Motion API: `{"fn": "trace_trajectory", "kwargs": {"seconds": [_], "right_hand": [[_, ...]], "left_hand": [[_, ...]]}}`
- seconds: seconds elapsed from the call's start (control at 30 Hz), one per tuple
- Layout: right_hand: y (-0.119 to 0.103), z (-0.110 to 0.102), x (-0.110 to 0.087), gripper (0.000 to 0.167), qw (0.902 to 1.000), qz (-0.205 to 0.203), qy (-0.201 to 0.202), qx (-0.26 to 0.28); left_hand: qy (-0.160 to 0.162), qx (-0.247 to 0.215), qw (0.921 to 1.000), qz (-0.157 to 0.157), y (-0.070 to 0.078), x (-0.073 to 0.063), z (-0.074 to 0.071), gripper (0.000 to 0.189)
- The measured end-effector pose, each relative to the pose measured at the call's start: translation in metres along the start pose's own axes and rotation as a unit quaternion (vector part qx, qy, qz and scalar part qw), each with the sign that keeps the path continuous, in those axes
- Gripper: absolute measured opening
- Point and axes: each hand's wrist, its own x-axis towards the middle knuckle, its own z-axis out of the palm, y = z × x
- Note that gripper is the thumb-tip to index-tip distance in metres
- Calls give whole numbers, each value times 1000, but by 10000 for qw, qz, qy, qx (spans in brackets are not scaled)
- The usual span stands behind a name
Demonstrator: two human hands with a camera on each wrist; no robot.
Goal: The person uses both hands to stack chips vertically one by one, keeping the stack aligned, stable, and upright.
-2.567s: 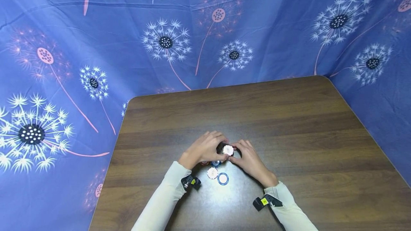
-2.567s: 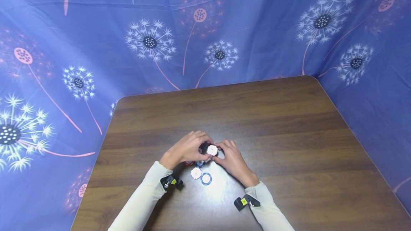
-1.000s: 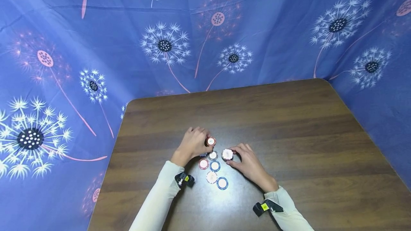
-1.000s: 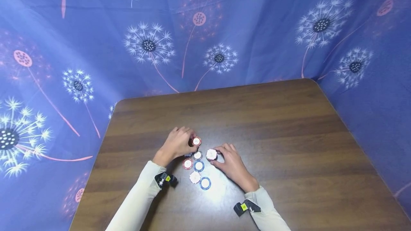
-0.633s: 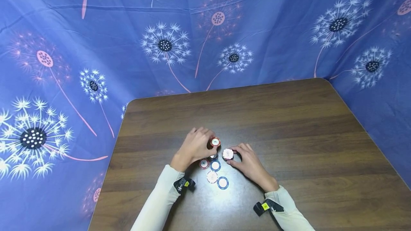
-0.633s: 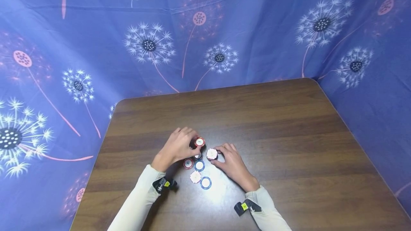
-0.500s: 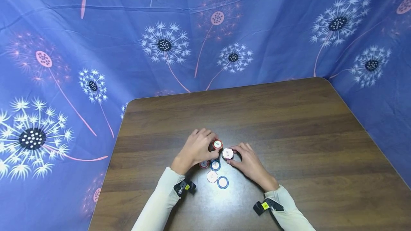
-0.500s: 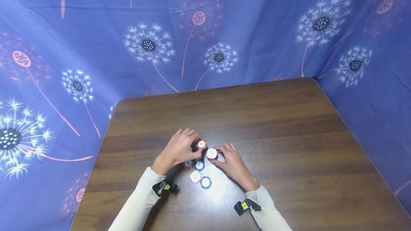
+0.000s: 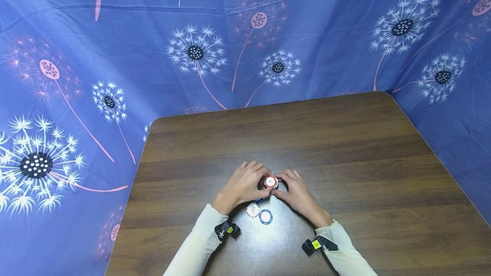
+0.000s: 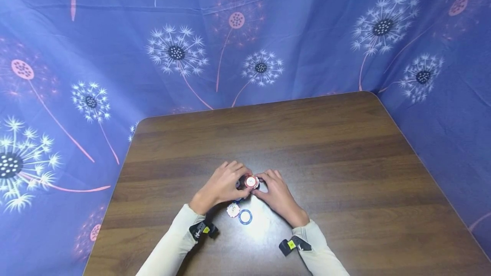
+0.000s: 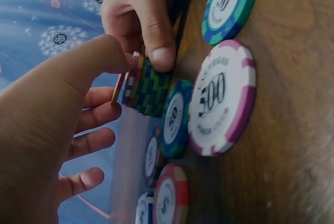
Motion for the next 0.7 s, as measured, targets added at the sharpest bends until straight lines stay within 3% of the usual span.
{"fn": "trace_trajectory", "kwargs": {"seconds": [0.33,0.7], "right_hand": [[0,-1,0,44,10000,2,2,17],[-1,-2,0,47,10000,74,-24,44]], "left_hand": [[-186,-1,9998,-79,2,-1,4,49],[-296,101,9992,-261,-17,-17,-18,54]]}}
